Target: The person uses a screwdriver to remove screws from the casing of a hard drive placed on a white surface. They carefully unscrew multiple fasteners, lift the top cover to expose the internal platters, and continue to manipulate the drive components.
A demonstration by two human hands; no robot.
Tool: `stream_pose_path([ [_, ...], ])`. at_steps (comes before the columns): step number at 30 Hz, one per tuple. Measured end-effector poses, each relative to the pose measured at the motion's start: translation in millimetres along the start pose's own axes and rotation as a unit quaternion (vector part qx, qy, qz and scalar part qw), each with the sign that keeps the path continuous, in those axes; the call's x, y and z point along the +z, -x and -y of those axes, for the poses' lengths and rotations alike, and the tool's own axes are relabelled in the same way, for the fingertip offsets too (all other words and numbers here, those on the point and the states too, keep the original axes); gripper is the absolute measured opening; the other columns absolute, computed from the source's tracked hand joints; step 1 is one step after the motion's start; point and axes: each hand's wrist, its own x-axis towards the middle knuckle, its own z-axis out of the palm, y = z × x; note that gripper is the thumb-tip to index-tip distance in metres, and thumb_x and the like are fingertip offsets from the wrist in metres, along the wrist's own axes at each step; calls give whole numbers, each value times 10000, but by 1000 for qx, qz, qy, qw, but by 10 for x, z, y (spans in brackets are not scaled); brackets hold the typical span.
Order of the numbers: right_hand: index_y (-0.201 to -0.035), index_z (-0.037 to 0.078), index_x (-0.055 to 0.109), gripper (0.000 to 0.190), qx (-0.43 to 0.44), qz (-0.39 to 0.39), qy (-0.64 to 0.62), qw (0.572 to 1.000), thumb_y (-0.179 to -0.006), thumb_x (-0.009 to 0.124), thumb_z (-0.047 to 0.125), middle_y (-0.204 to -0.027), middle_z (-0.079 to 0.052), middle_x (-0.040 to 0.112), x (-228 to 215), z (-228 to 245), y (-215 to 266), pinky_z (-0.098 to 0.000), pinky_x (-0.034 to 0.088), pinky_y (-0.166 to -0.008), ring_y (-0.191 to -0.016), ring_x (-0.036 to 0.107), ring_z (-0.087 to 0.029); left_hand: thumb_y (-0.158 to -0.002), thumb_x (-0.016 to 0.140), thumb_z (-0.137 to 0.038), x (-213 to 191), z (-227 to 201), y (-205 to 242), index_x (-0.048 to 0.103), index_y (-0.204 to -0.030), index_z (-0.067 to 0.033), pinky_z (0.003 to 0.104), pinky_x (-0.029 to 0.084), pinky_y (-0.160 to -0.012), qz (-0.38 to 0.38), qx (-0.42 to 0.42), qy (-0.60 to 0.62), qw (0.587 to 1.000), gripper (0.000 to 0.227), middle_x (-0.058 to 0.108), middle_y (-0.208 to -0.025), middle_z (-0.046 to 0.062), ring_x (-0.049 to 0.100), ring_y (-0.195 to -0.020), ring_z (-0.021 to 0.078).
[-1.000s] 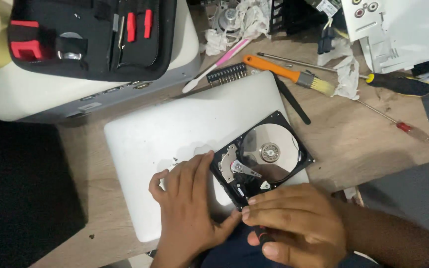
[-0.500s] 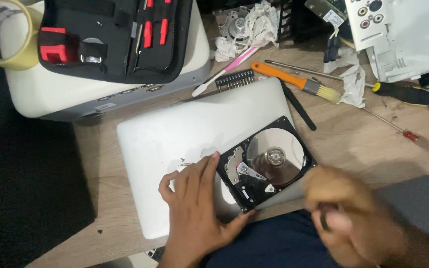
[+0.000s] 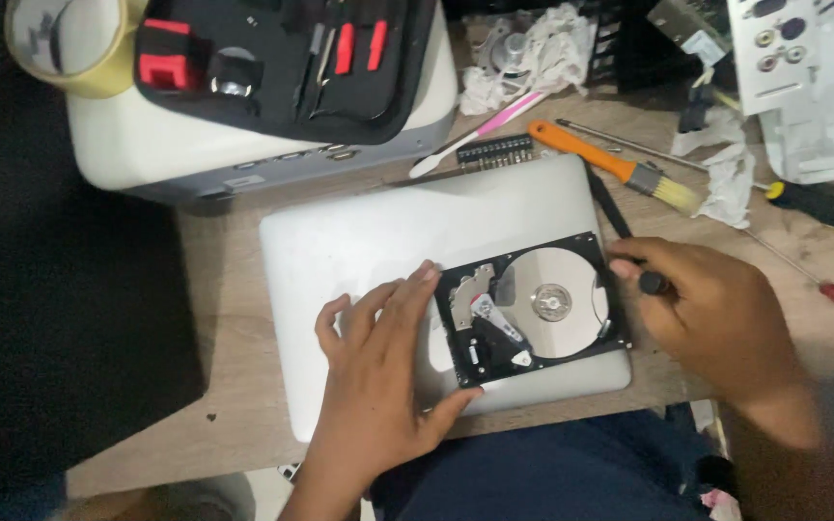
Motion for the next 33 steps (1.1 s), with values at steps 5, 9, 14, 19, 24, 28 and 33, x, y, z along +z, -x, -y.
stream_pose_path([
  [5, -1403, 91, 672, 719, -35, 36, 105, 993, -776, 784, 423, -1222, -144, 746, -34, 5, 17, -389, 613, -735, -871, 745, -265, -812, 768, -543, -327, 207, 83, 337, -1558, -84, 535, 292, -1168, -15, -31, 50, 998, 976, 415, -1618, 131, 455, -1452, 337],
  [9, -1700, 323, 254, 1704, 135, 235, 229, 935, -223, 905, 871, -1360, 28, 679, -78, 223, -146, -383, 672, -798, -1087, 762, -236, -909, 623, -284, -465, 309, 56, 535, -1422, -70, 466, 422, -1011, -18, -16, 3, 1000, 563, 594, -1376, 116, 563, -1205, 322],
  [14, -1712, 294, 83, 1838, 111, 280, 210, 930, -204, 968, 861, -1571, -40, 407, -33, 287, -233, -446, 649, -877, -1226, 634, -258, -880, 653, 12, -252, 431, -63, 686, -1252, -19, 432, 494, -779, -37, 38, -60, 997, 375, 677, -1147, 101, 593, -925, 308],
  [19, -1637, 225, 227, 1694, -80, 160, 203, 963, -231, 914, 871, -1606, -105, 355, -20, 167, -279, -347, 653, -491, -986, 665, -231, -859, 707, 73, -203, 536, -143, 770, -1061, -11, 383, 496, -620, -60, 91, -70, 992, 228, 712, -1008, 65, 607, -790, 273],
  [24, -1564, 195, 400, 1407, -164, 126, 144, 968, -403, 867, 839, -1449, -71, 550, 58, 122, -317, -406, 616, -560, -1048, 677, -243, -890, 655, -3, -216, 554, -153, 740, -1003, -47, 406, 476, -639, -32, 99, -97, 990, 148, 689, -964, 58, 598, -785, 283],
  [28, -1579, 212, 402, 1393, -157, 116, 158, 968, -419, 825, 857, -1506, -42, 563, 48, 181, -386, -417, 631, -636, -1175, 660, -228, -927, 642, 17, -206, 534, -175, 713, -977, -26, 412, 450, -597, -47, 101, -97, 989, 97, 660, -927, 64, 557, -739, 290],
  [33, -1581, 204, 445, 1535, -157, 82, 176, 968, -286, 793, 951, -1515, -83, 553, -17, 159, -383, -398, 631, -669, -1146, 650, -272, -982, 584, -59, -187, 534, -182, 587, -834, -53, 468, 444, -622, -51, 86, -129, 987, 148, 564, -826, 103, 539, -711, 331],
])
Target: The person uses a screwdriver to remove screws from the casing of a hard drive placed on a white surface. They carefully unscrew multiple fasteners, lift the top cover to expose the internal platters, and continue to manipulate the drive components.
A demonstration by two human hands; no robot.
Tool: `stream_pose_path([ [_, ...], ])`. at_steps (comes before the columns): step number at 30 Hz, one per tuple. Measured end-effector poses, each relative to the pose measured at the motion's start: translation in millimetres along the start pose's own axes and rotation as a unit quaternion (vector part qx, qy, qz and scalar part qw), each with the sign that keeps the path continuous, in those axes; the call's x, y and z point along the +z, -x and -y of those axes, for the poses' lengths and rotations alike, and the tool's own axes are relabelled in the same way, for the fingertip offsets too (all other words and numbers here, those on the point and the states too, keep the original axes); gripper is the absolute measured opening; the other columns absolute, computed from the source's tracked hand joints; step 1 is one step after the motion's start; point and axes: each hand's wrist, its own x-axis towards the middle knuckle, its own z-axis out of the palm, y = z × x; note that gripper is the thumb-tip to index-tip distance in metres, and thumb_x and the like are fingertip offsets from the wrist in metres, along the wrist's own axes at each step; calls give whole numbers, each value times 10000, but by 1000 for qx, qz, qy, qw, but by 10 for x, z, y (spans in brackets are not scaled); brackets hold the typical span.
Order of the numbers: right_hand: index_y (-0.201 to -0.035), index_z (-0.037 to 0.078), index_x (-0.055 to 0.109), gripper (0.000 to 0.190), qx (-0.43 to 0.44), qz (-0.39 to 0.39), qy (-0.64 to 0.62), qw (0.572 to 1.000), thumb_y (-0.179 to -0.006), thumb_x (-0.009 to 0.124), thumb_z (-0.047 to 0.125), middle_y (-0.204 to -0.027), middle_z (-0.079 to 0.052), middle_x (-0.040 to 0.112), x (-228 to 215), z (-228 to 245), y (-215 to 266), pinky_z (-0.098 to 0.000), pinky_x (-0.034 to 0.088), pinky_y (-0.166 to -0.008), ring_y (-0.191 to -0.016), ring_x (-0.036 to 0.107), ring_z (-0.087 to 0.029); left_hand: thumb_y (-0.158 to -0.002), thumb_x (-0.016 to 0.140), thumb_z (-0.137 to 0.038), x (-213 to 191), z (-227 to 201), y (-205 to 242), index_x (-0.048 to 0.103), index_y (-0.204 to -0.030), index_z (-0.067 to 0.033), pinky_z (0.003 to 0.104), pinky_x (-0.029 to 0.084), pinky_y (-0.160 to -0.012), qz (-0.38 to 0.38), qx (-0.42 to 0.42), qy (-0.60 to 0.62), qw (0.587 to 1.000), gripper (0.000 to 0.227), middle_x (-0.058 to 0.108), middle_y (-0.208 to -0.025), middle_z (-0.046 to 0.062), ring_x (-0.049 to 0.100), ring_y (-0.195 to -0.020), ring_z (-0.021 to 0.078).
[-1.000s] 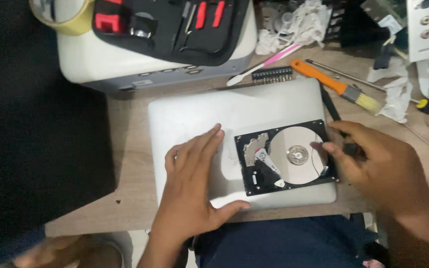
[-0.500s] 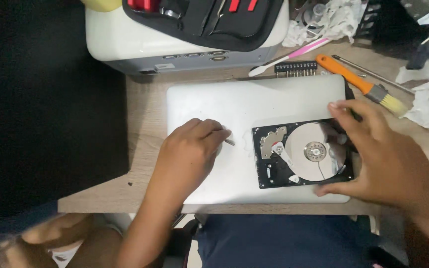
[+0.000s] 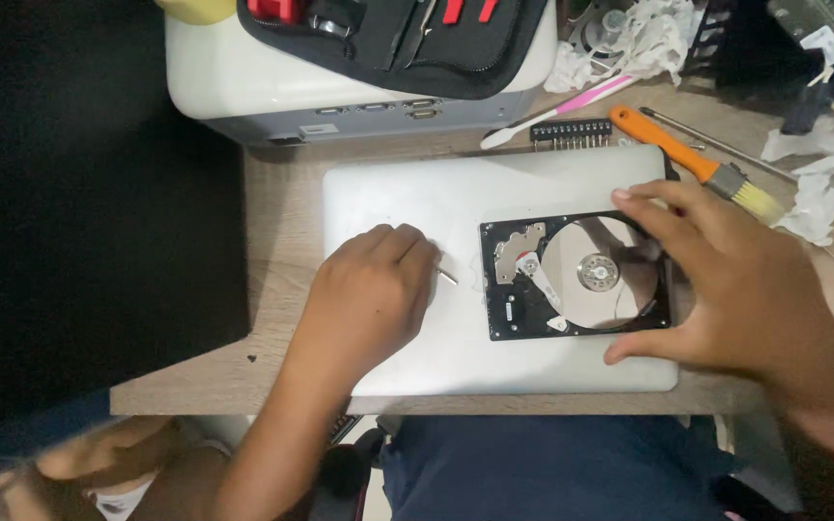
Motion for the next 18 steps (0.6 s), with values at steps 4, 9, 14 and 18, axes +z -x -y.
stream_pose_path([
  [4, -1458, -61, 604, 833, -1, -129, -116, 985, -976, 301, 548, -1263, -313, 645, -118, -35, 114, -509, 490, -765, -1053, 637, -420, -930, 632, -61, -190, -21, -21, 607, -916, -14, 443, 465, -657, -16, -32, 67, 997, 56, 646, -892, 116, 576, -781, 327],
  [9, -1144, -75, 650, 379, 247, 52, -797, 548, -1022, 517, 259, -1205, -267, 731, 74, -636, 81, -104, 324, -340, -455, 488, -26, -918, 628, -32, -335, -150, -58, 632, -936, -49, 340, 515, -751, -92, -65, 262, 959, 25, 663, -882, 57, 641, -803, 225],
  [14, -1235, 136, 318, 245, -62, -321, -400, 857, -1152, 360, 362, -1110, -191, 712, -36, 247, 197, -353, 556, -860, -907, 693, -258, -881, 668, -57, -180, -440, 65, 680, -909, -121, 306, 569, -812, -71, -116, 426, 895, 70, 740, -902, 14, 709, -826, 157],
  [18, -1139, 151, 312, 293, -9, -335, -507, 794, -1051, 470, 382, -861, -149, 695, -160, 714, 204, -314, 657, -671, -788, 809, -246, -903, 708, -73, -112, -616, 148, 661, -874, -139, 294, 573, -842, -16, -104, 531, 841, 86, 762, -922, 24, 754, -844, 165],
])
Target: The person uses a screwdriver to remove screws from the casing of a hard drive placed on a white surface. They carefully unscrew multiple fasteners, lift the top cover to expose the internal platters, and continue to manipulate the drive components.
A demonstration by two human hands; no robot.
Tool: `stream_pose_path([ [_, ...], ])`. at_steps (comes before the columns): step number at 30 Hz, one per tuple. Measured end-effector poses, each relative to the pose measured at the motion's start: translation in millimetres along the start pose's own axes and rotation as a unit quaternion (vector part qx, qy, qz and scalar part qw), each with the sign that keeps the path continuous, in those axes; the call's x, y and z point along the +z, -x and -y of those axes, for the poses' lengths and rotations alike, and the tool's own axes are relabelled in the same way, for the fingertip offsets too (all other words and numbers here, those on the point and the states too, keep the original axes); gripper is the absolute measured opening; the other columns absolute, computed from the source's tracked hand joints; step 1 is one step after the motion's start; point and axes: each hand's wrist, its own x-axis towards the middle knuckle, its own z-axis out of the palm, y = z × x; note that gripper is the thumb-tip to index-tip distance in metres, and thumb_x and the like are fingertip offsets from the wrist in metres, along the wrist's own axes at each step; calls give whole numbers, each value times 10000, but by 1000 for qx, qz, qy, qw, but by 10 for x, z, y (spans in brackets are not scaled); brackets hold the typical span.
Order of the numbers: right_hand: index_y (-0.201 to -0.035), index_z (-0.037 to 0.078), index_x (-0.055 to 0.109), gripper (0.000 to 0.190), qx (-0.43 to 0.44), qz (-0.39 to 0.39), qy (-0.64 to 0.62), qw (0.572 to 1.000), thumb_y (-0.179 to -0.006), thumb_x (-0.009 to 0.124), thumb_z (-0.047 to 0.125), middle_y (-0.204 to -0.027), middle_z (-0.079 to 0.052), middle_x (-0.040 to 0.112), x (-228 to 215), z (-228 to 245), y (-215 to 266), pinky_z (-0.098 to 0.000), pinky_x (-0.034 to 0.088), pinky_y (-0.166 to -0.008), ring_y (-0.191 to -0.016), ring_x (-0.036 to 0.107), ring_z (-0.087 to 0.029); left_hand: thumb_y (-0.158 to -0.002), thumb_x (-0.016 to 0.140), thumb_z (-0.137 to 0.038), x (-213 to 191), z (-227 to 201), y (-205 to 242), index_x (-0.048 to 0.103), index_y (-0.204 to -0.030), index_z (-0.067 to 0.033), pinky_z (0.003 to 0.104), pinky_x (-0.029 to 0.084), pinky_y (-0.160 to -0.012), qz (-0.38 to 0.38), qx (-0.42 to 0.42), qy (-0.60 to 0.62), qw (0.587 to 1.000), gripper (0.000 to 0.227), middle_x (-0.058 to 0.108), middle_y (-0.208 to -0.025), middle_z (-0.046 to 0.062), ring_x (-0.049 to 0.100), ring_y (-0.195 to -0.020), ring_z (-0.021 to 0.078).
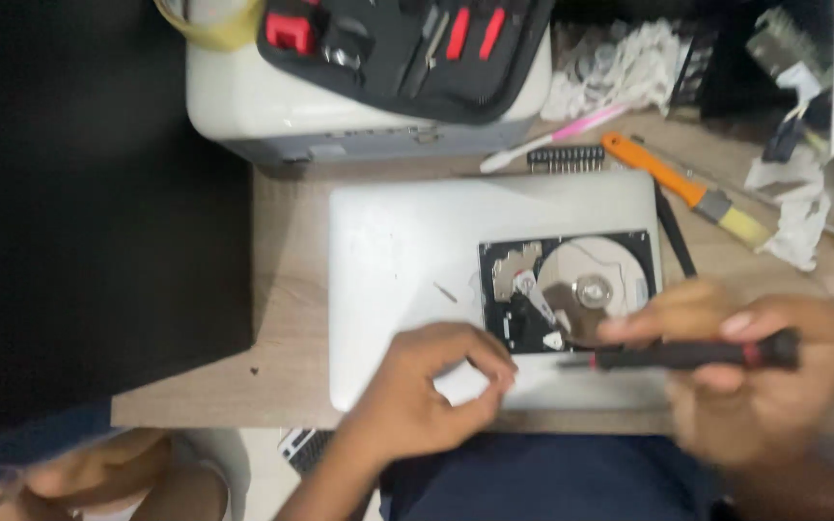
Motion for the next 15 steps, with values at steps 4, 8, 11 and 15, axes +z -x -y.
stream_pose_path([
  [4, -1080, 166, 332, 302, 53, -25, -85, 995, -1018, 530, 385, -940, -246, 735, 108, -99, 214, -332, 616, -696, -722, 710, -283, -896, 745, -47, 121, 87, 43, 687, -916, -139, 247, 553, -784, 12, -25, 13, 1000, 111, 741, -884, -9, 697, -781, 103],
  [8, -1119, 179, 401, 215, 46, -4, -153, 987, -1019, 558, 287, -985, -287, 743, 112, -181, 253, -404, 580, -840, -786, 724, -313, -919, 757, -68, 155, 94, -2, 700, -1033, -133, 240, 552, -788, 17, -20, 21, 999, 143, 739, -937, -1, 684, -784, 102],
  [11, -1096, 172, 349, 252, 44, -20, -128, 991, -1016, 540, 317, -970, -298, 730, 78, -149, 249, -372, 596, -786, -762, 713, -318, -940, 734, -56, 141, 26, -39, 715, -1084, -115, 263, 574, -801, 23, 7, 13, 1000, 157, 751, -965, 14, 698, -788, 127],
  [15, -1080, 166, 300, 262, 25, -6, -80, 997, -1030, 490, 339, -961, -287, 728, 56, -115, 177, -354, 589, -768, -714, 672, -312, -942, 710, -41, 123, -19, -71, 717, -1013, -107, 275, 558, -804, 13, 23, -3, 1000, 97, 736, -907, 10, 690, -777, 138],
])
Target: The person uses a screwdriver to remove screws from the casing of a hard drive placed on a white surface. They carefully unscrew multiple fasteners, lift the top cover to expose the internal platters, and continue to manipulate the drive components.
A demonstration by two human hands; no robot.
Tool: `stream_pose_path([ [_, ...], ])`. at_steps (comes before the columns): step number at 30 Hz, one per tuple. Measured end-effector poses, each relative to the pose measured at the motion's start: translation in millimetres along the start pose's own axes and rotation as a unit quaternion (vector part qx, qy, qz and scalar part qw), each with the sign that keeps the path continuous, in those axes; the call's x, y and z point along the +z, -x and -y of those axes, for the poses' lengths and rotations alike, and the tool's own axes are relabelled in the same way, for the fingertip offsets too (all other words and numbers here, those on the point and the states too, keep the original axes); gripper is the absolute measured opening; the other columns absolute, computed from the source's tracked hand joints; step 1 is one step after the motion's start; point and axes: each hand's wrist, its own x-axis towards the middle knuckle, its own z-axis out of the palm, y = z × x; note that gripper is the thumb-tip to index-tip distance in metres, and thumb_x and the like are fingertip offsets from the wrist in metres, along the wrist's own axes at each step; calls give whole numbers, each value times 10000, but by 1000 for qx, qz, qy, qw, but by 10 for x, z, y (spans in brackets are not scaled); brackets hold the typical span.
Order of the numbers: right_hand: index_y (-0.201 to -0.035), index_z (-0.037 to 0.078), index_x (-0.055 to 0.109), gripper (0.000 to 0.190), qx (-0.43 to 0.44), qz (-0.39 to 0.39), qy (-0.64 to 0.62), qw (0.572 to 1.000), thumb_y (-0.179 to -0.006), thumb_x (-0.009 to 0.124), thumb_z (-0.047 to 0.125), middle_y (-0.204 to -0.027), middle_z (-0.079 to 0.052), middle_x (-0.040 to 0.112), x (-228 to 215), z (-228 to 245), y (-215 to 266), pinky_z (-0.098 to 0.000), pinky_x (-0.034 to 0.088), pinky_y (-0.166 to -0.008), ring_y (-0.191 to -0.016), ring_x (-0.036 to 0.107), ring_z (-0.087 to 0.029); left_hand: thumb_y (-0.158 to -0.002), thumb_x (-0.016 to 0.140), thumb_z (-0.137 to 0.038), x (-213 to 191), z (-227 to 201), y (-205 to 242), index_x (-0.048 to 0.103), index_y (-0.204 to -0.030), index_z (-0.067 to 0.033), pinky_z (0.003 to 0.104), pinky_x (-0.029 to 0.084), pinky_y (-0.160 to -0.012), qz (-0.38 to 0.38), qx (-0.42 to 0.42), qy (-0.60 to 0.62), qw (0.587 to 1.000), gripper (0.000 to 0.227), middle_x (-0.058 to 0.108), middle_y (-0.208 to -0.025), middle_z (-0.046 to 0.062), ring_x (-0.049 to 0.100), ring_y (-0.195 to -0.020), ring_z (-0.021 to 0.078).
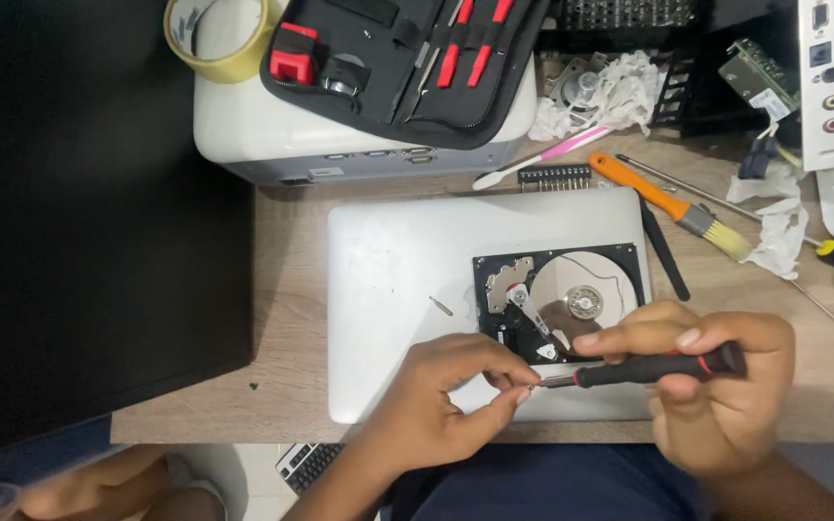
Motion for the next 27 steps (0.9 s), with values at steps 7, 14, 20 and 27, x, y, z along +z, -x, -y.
stream_pose_path([
  [7, -1100, 161, 331, 251, -4, 4, -38, 999, -1024, 527, 299, -988, -292, 727, 31, -29, -37, -343, 631, -746, -763, 693, -317, -932, 708, -36, 1, 57, -7, 713, -1013, -100, 277, 565, -799, -12, 4, -5, 1000, 104, 742, -927, 40, 698, -798, 151],
  [14, -1216, 135, 493, 349, -12, 112, -25, 993, -928, 691, 142, -1107, -218, 680, -167, -28, -424, -361, 717, -891, -946, 804, -282, -944, 704, -73, -110, 62, -226, 706, -1059, -129, 319, 569, -837, -28, 47, -87, 995, 129, 763, -1000, 38, 731, -860, 181],
  [20, -1298, 10, 503, 483, -110, 189, 165, 962, -905, 761, 121, -1103, -152, 710, -227, 90, -813, -290, 669, -931, -1012, 791, -232, -958, 709, -69, -221, 131, -533, 692, -1123, -134, 339, 543, -800, -32, 118, -212, 970, 178, 756, -1061, 5, 690, -879, 221],
  [27, -1306, -5, 586, 376, -157, 228, 290, 916, -982, 730, 120, -1183, -106, 715, -147, -66, -975, -341, 547, -988, -1072, 705, -232, -928, 698, -71, -187, 384, -656, 666, -1110, -166, 362, 536, -701, -38, 113, -292, 949, 208, 738, -965, -34, 661, -886, 218],
])
